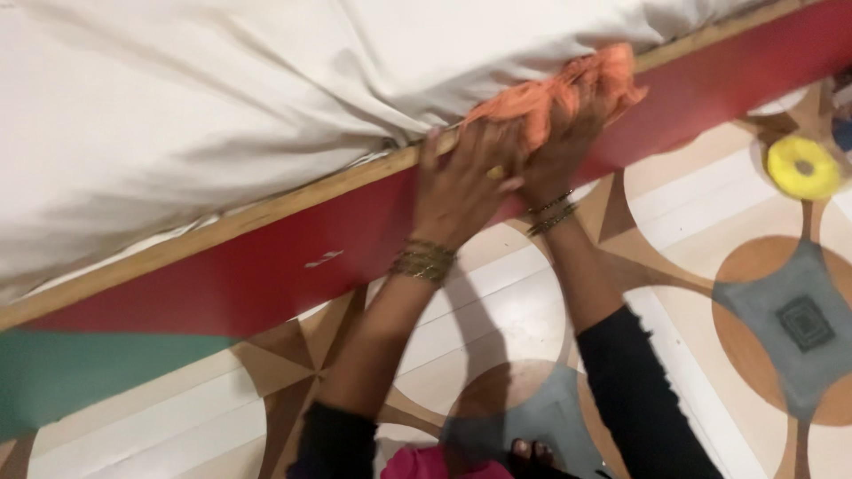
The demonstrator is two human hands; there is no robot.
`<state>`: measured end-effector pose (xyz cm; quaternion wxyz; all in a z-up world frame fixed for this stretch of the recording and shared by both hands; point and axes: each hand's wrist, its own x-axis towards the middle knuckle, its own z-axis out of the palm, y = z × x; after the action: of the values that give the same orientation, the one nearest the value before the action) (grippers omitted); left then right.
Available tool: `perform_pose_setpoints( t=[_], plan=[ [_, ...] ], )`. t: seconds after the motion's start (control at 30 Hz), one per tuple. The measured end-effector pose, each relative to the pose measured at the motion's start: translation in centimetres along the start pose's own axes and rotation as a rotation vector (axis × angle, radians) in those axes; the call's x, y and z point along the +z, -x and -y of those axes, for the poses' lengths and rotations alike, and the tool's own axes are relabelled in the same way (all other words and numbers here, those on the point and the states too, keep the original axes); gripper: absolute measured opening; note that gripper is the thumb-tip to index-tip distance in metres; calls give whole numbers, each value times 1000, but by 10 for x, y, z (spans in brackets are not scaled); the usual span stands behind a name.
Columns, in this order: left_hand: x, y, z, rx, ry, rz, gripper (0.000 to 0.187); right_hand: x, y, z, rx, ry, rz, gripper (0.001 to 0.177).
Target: The person wipes the side of a bed frame using an orange cloth. They move along the length of the frame, cleaning the teal and red painted sections.
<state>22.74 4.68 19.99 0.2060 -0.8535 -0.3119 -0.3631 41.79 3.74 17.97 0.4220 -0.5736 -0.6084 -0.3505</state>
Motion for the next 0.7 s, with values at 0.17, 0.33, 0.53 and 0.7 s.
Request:
perform_pose_setpoints(
  t=[0.17,0.33,0.53,0.7],
  plan=[
    [-78,84,84,-164,-122,-89,68,-2,-3,156,-143,-71,69,85],
    [-154,122,131,-308,42,-163,47,-50,-33,259,-152,-278,378,47],
    [-199,123,120,-563,324,-270,39,-88,-70,285,-86,-530,286,47],
    [-161,81,133,-386,-9,-271,31,-59,-84,259,-144,-93,37,41]
  ],
)
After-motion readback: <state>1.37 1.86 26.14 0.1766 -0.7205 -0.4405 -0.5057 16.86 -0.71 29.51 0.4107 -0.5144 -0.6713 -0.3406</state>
